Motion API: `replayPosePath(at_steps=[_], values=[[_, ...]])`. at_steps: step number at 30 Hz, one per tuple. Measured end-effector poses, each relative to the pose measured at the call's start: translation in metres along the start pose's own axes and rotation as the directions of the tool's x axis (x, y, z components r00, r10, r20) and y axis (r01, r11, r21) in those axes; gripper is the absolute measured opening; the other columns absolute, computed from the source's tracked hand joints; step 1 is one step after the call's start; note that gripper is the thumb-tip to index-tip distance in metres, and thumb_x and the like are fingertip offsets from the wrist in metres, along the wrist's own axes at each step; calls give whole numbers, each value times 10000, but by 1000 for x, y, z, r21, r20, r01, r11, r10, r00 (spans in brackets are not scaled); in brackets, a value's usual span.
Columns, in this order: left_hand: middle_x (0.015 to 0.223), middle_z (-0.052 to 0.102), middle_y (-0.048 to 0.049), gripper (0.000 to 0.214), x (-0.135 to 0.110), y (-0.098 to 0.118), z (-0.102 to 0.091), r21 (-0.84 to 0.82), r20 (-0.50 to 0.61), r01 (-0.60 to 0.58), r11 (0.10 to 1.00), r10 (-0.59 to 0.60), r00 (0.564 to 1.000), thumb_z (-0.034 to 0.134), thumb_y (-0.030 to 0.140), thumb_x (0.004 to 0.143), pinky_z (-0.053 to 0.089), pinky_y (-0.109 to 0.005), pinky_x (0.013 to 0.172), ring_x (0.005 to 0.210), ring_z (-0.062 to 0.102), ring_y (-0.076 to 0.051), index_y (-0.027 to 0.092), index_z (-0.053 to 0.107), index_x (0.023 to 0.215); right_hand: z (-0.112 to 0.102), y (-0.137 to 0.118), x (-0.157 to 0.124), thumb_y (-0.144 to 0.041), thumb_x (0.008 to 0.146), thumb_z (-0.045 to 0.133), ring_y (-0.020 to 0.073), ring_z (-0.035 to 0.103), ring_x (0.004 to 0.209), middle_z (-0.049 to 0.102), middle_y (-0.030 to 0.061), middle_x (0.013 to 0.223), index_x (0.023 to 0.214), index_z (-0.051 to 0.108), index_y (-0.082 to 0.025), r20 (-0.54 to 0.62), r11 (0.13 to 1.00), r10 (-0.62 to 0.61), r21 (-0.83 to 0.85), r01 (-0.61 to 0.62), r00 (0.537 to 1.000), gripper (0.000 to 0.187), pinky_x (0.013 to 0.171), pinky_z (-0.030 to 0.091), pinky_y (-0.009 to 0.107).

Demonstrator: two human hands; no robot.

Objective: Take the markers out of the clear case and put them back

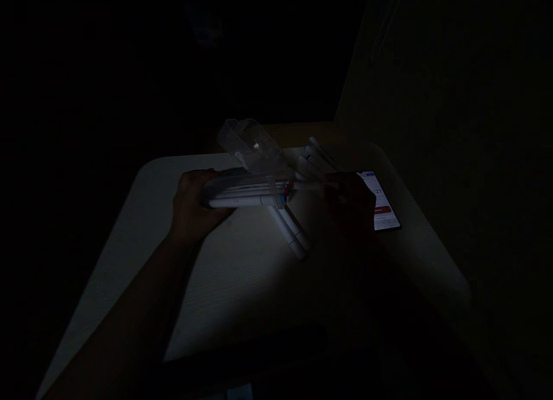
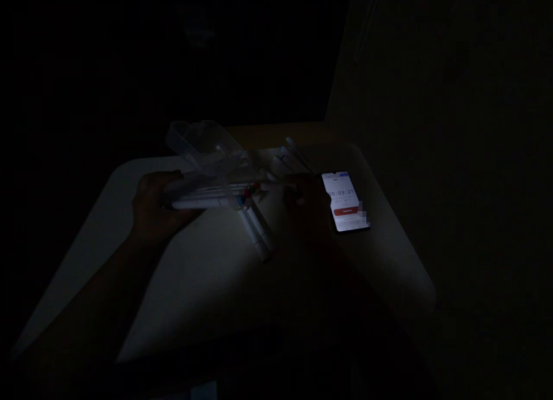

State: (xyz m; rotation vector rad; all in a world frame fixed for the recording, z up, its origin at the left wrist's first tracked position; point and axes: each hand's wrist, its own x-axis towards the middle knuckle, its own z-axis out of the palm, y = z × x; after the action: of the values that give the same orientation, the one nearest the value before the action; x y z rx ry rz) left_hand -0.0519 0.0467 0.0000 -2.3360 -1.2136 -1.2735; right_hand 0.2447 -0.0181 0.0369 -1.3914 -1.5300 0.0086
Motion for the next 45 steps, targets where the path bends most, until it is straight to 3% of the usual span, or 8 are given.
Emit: replayPosePath(at_steps=[6, 9, 16, 23, 28, 33, 37, 45], values=[[1064, 578, -79, 601, 0, 1, 0, 12, 7, -1, 1000, 1, 1000, 746, 379, 596, 471, -358, 869, 1025, 547, -216, 192, 532, 1125, -5, 3, 1, -292, 790, 549, 134, 605, 855, 633, 44, 963, 1016, 604, -207, -142, 1000, -10, 14, 12, 990, 248, 728, 508, 256], [1089, 573, -81, 610, 0, 1, 0, 16, 10, 8, 1000, -8, 1000, 749, 385, 593, 468, -354, 875, 1036, 546, -213, 193, 534, 1131, -8, -1, 2, -332, 809, 538, 141, 606, 870, 623, 49, 959, 1028, 592, -215, -255, 999, -29, 5, 31, 967, 254, 749, 514, 280], [1108, 570, -82, 639, -1, -2, 1, 9, -3, 21, 1000, -21, 1000, 758, 366, 577, 471, -358, 882, 1047, 549, -216, 199, 525, 1149, -20, -7, 3, -381, 842, 488, 164, 595, 945, 599, 82, 1021, 1043, 592, -169, -430, 997, 69, 16, -70, 900, 310, 778, 528, 330], [1096, 570, -76, 634, -2, -3, 0, -4, 1, 31, 1000, -31, 1000, 755, 379, 576, 470, -359, 885, 1049, 546, -215, 198, 530, 1141, -23, -2, 9, -297, 862, 488, 114, 601, 860, 619, 72, 892, 1006, 608, -70, -585, 997, -30, 44, 69, 810, 294, 800, 510, 286], [1100, 568, -80, 622, -2, -2, 0, 13, 13, 44, 999, -44, 999, 750, 398, 582, 467, -363, 884, 1051, 546, -218, 200, 534, 1130, -16, -4, 6, -319, 854, 492, 132, 617, 858, 619, 59, 950, 1049, 584, -138, -506, 978, 85, 205, 24, 859, 281, 709, 538, 289], [1091, 566, -91, 608, -1, -1, 0, 14, 12, 47, 999, -48, 999, 750, 388, 584, 469, -360, 873, 1037, 552, -223, 195, 537, 1119, -7, 2, 0, -363, 869, 451, 180, 577, 1020, 580, 71, 1059, 1097, 555, -217, -357, 976, 121, 211, -47, 926, 290, 859, 507, 373], [1093, 564, -86, 600, -1, 0, 0, 20, 24, 55, 998, -55, 998, 745, 395, 589, 465, -367, 876, 1043, 547, -227, 205, 535, 1118, 5, 10, -2, -426, 857, 451, 180, 600, 962, 598, 61, 1045, 1119, 540, -237, -250, 955, 184, 275, -113, 950, 334, 809, 520, 376], [1108, 560, -96, 631, 0, 0, -1, -3, 26, 21, 1000, -21, 999, 761, 364, 579, 462, -366, 892, 1061, 536, -229, 194, 525, 1139, 8, 9, -1, -323, 835, 502, 148, 606, 939, 644, 45, 999, 1012, 598, -219, -81, 989, 15, 150, -2, 997, 227, 797, 501, 297]])
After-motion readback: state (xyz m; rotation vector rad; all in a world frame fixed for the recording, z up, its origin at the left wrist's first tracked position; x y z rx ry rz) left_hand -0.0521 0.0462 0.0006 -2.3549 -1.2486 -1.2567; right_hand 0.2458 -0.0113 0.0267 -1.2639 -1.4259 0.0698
